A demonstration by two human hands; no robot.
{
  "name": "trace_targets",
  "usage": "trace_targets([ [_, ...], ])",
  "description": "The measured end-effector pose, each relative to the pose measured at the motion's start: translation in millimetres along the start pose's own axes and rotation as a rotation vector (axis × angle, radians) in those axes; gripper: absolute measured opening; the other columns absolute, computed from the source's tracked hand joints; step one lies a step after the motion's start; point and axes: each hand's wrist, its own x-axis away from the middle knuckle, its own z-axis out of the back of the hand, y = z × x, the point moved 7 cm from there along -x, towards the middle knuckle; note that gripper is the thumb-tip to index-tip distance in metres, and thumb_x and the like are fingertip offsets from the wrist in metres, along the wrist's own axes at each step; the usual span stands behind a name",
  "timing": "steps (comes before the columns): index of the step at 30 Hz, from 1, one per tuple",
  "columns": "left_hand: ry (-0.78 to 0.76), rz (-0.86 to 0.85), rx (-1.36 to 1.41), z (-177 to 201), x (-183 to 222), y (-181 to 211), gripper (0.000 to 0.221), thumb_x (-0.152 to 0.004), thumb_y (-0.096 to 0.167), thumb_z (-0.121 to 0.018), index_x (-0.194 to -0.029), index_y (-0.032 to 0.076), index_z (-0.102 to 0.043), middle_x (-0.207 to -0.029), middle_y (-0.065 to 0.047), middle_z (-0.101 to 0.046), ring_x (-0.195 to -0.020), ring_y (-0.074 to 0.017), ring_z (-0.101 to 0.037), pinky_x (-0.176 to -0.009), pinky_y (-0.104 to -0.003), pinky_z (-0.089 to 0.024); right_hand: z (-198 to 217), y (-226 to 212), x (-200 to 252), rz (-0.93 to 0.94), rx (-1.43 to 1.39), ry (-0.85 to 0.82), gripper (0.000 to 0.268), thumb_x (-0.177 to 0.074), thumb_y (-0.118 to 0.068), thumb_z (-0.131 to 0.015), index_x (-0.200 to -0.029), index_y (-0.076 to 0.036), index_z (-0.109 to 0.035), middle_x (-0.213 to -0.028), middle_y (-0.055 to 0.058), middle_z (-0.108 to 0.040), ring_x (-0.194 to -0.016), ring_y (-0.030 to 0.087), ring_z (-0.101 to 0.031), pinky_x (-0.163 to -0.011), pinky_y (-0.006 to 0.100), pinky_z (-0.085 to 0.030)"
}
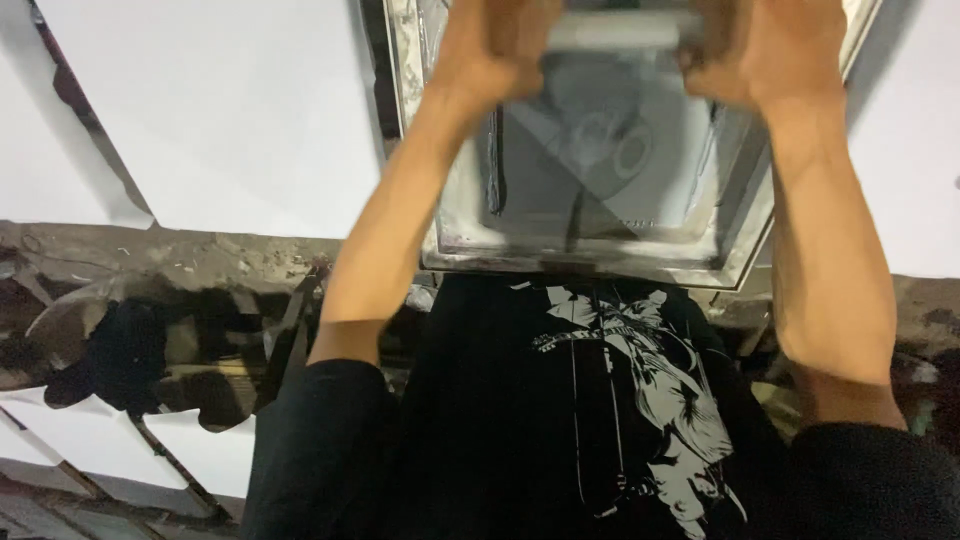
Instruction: Manually applying ink to t-shirts using a screen and a squeegee in a production line setup.
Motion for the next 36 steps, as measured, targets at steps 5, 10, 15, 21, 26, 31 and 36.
trace_targets([
  [5,-0.172,-0.272,-0.801,-55.0,42.6,0.7,0.025,-0.066,-0.009,-0.066,-0.061,0.014,-0.061,-0.059,0.003,-0.057,-0.055,-0.0147,-0.058,-0.052,-0.033,-0.056,44.1,-77.6,34.8,0.08,0.569,-0.328,0.05,-0.112,-0.051,-0.06,-0.066,-0.033,-0.051,-0.054,-0.017,-0.025,-0.049,0.005,-0.025,-0.05,0.018,-0.028],
  [10,-0.216,-0.107,-0.649,-65.2,96.4,14.7,0.022,-0.087,-0.003,-0.061,-0.08,0.015,-0.072,-0.068,0.003,-0.069,-0.048,-0.0046,-0.058,-0.038,-0.016,-0.035,41.0,-99.2,85.2,0.045,0.58,-0.305,0.057,-0.116,-0.057,-0.054,-0.064,-0.034,-0.046,-0.05,-0.018,-0.021,-0.042,-0.002,-0.021,-0.041,0.015,-0.017],
  [15,-0.464,-0.06,-0.864,-121.6,183.5,-44.4,0.015,-0.097,0.012,-0.063,-0.11,0.016,-0.071,-0.104,0.001,-0.071,-0.091,-0.016,-0.069,-0.066,-0.026,-0.057,25.8,-118.5,139.5,-0.176,-0.072,-0.253,0.033,-0.08,0.008,-0.05,-0.063,-0.02,-0.053,-0.046,-0.011,-0.032,-0.041,0.0,-0.028,-0.038,0.016,-0.018],
  [21,-0.377,0.023,-0.714,-144.8,218.6,-87.5,0.049,-0.064,0.035,-0.089,-0.108,0.02,-0.073,-0.11,-0.004,-0.071,-0.095,-0.0311,-0.068,-0.076,-0.044,-0.055,-1.8,-120.2,172.8,-0.105,0.144,-0.266,0.015,-0.088,-0.035,-0.066,-0.081,-0.033,-0.079,-0.067,0.001,-0.073,-0.065,0.025,-0.073,-0.067,0.038,-0.062],
  [26,-0.189,0.591,0.178,-21.8,100.6,71.4,0.003,-0.097,0.006,-0.066,-0.098,0.003,-0.068,-0.087,-0.008,-0.073,-0.063,-0.0154,-0.075,-0.041,-0.017,-0.063,113.2,-122.3,75.3,-0.037,0.148,-0.297,0.051,-0.1,-0.046,-0.063,-0.147,-0.027,-0.06,-0.052,-0.003,-0.065,-0.031,0.01,-0.047,-0.029,0.019,-0.045],
  [31,-0.118,-0.308,-0.905,-27.0,-40.7,8.1,0.018,-0.054,0.0,-0.06,-0.06,0.014,-0.051,-0.062,-0.004,-0.057,-0.054,-0.0297,-0.057,-0.041,-0.041,-0.046,80.1,-53.1,-38.9,0.021,0.338,-0.107,0.035,-0.082,-0.036,-0.068,-0.116,-0.04,-0.076,-0.077,0.002,-0.078,-0.07,0.028,-0.076,-0.059,0.039,-0.057],
  [36,-0.231,-0.174,-0.843,-22.0,-67.5,-2.2,0.039,-0.048,-0.015,-0.063,-0.054,0.012,-0.035,-0.055,-0.002,-0.042,-0.049,-0.0207,-0.038,-0.04,-0.035,-0.028,71.0,-40.8,-68.3,-0.006,0.219,-0.122,0.012,-0.071,-0.023,-0.07,-0.081,-0.029,-0.073,-0.062,0.004,-0.068,-0.058,0.032,-0.067,-0.056,0.042,-0.054],
])
